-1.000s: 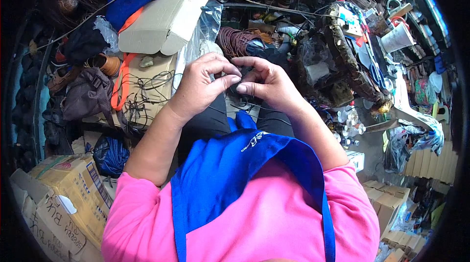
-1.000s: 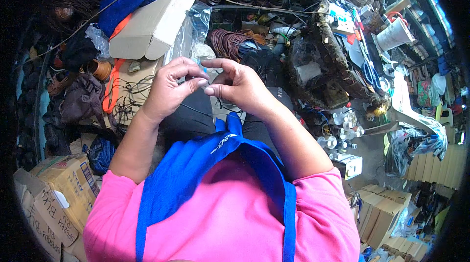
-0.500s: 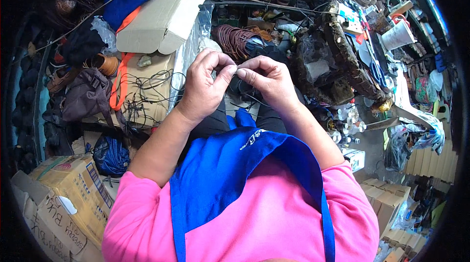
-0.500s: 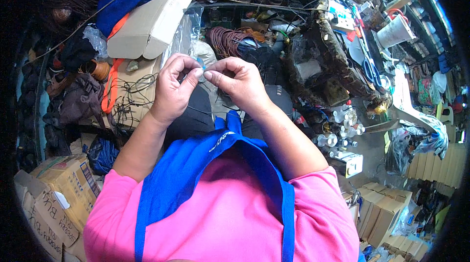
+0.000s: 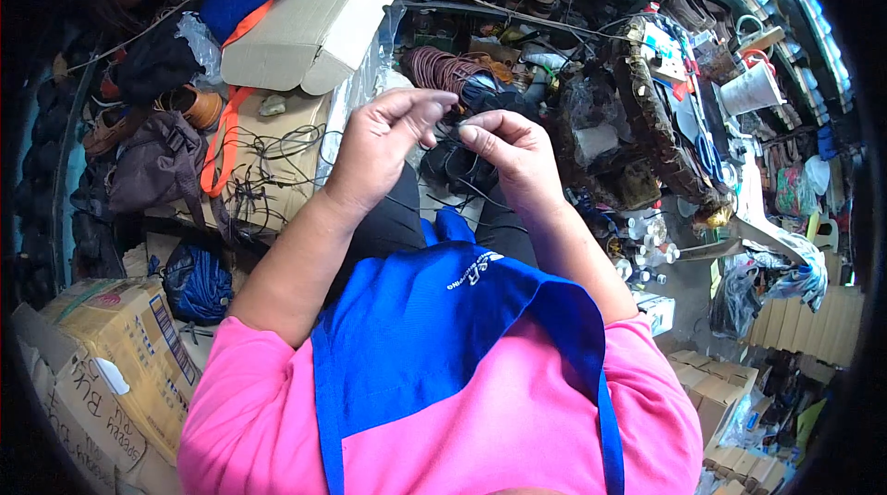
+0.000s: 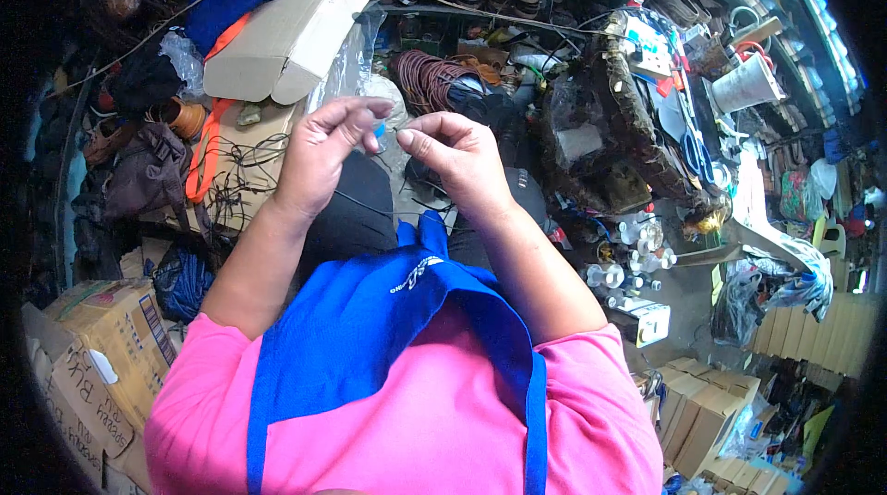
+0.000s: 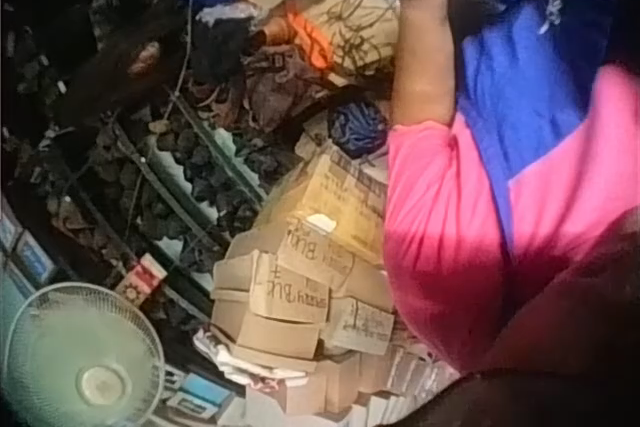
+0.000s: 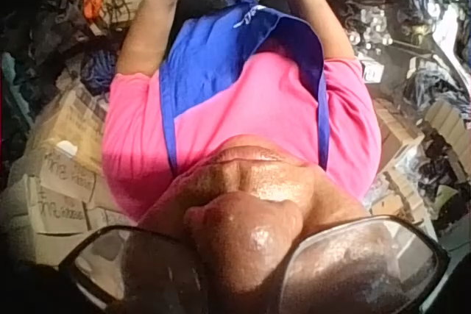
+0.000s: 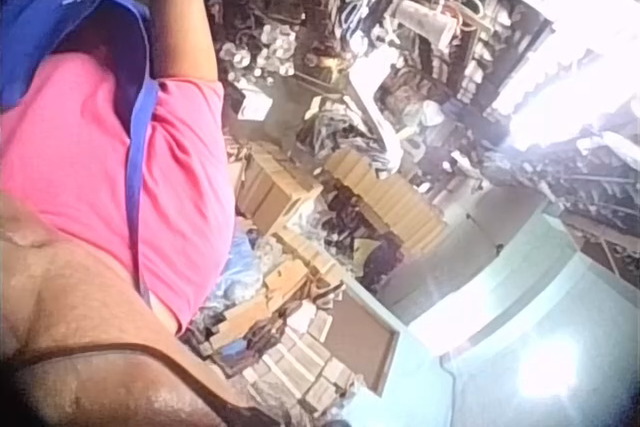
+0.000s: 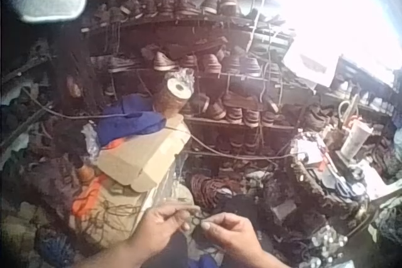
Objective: Manually stitching or repairing a shoe component using a needle and thread.
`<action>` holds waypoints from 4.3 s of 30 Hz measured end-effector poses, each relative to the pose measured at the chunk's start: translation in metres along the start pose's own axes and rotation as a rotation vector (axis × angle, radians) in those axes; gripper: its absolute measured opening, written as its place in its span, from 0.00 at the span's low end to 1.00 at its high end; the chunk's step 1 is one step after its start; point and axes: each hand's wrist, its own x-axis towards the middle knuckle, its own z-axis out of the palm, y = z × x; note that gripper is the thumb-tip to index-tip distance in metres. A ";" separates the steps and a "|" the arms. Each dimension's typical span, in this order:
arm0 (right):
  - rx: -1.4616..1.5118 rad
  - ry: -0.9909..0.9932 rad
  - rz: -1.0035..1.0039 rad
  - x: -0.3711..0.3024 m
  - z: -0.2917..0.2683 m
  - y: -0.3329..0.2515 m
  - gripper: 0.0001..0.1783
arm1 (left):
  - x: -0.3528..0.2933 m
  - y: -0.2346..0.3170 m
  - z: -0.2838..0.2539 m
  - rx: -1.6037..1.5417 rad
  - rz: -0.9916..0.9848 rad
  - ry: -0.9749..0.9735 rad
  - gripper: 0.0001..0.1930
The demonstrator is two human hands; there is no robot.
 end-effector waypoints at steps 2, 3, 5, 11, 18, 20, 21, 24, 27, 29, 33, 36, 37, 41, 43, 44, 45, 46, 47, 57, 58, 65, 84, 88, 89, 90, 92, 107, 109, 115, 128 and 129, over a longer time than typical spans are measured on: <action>-0.028 -0.013 -0.011 0.000 0.000 0.001 0.09 | -0.002 -0.006 0.001 0.147 0.087 -0.039 0.08; -0.053 -0.024 -0.023 0.000 0.001 0.001 0.09 | -0.002 -0.007 0.001 0.157 0.078 -0.055 0.08; -0.062 -0.021 -0.041 0.000 0.002 0.002 0.09 | -0.001 -0.006 0.000 0.231 0.122 -0.066 0.07; -0.078 -0.034 -0.052 -0.001 0.003 -0.001 0.07 | 0.003 -0.009 0.002 0.385 0.167 -0.023 0.03; 0.024 -0.053 -0.036 0.000 0.003 0.003 0.07 | 0.005 -0.022 0.005 0.255 0.096 -0.044 0.05; 0.090 -0.034 -0.016 0.001 0.002 0.006 0.08 | 0.005 -0.027 0.005 0.061 0.046 0.000 0.05; 0.156 -0.015 0.003 0.001 0.002 0.007 0.08 | 0.006 -0.029 0.005 -0.133 -0.005 0.042 0.05; 0.251 0.031 0.024 0.004 -0.006 0.006 0.09 | 0.011 -0.036 -0.017 -0.195 -0.114 0.080 0.09; 0.287 0.054 0.062 0.007 -0.011 0.006 0.10 | 0.000 -0.042 -0.007 -0.137 -0.291 -0.023 0.13; 0.296 0.046 0.052 0.010 -0.011 0.007 0.11 | -0.003 -0.049 0.000 -0.091 -0.280 -0.071 0.15; 0.340 0.013 0.101 0.010 -0.008 0.005 0.11 | -0.001 -0.062 0.005 -0.186 -0.404 -0.157 0.16; 0.318 0.032 0.127 0.010 -0.008 0.006 0.11 | 0.005 -0.063 0.008 -0.415 -0.505 -0.196 0.13; 0.308 0.022 0.130 0.010 -0.008 0.007 0.10 | 0.007 -0.063 0.007 -0.520 -0.524 -0.212 0.12; 0.255 -0.012 0.109 0.010 -0.012 0.012 0.09 | 0.010 -0.067 0.008 -0.627 -0.505 -0.175 0.08; 0.234 -0.029 0.086 0.010 -0.015 0.015 0.08 | 0.009 -0.064 0.009 -0.586 -0.485 -0.121 0.07; 0.195 -0.011 0.040 0.009 -0.017 0.016 0.08 | 0.008 -0.062 0.009 -0.548 -0.466 -0.070 0.05; 0.156 0.007 -0.006 0.009 -0.018 0.017 0.07 | 0.007 -0.061 0.009 -0.546 -0.467 -0.071 0.05; 0.158 0.009 -0.006 0.009 -0.019 0.018 0.07 | 0.006 -0.060 0.007 -0.498 -0.418 -0.034 0.04; 0.212 0.026 0.029 0.009 -0.019 0.019 0.07 | 0.005 -0.059 0.006 -0.450 -0.368 0.005 0.04; 0.120 0.057 0.074 0.012 -0.017 0.013 0.09 | -0.001 -0.050 -0.003 -0.152 -0.132 -0.006 0.06; 0.122 0.064 0.078 0.011 -0.015 0.014 0.09 | -0.003 -0.051 -0.004 -0.153 -0.139 -0.011 0.06; -0.277 -0.077 -0.185 0.017 -0.011 0.019 0.07 | 0.001 -0.045 -0.003 0.023 -0.323 -0.196 0.05; -0.132 0.097 -0.184 0.009 -0.007 0.019 0.04 | -0.005 -0.053 0.005 -0.088 -0.115 -0.013 0.09; -0.079 0.083 -0.164 0.008 -0.002 0.018 0.06 | -0.008 -0.053 0.005 -0.099 -0.084 -0.040 0.11; -0.078 0.083 -0.166 0.008 -0.002 0.017 0.06 | -0.009 -0.053 0.004 -0.082 -0.097 -0.053 0.12; -0.107 0.076 -0.181 0.008 -0.001 0.015 0.05 | -0.010 -0.055 0.004 -0.080 -0.096 -0.053 0.12; -0.136 0.071 -0.197 0.007 0.000 0.015 0.05 | -0.011 -0.057 0.005 -0.078 -0.047 -0.020 0.11; -0.339 0.121 -0.314 0.005 0.005 0.011 0.02 | -0.017 -0.059 0.003 -0.024 0.002 -0.044 0.12; -0.355 0.123 -0.309 0.005 0.004 0.012 0.02 | -0.018 -0.059 0.004 -0.021 -0.009 -0.043 0.12; -0.398 0.122 -0.342 0.005 0.004 0.012 0.03 | -0.018 -0.061 0.004 -0.009 0.031 -0.024 0.11; -0.495 0.105 -0.370 0.005 0.007 0.004 0.04 | -0.020 -0.063 -0.002 0.057 0.036 -0.043 0.11; -0.502 0.107 -0.360 0.004 0.007 0.004 0.04 | -0.020 -0.062 -0.001 0.057 0.038 -0.046 0.11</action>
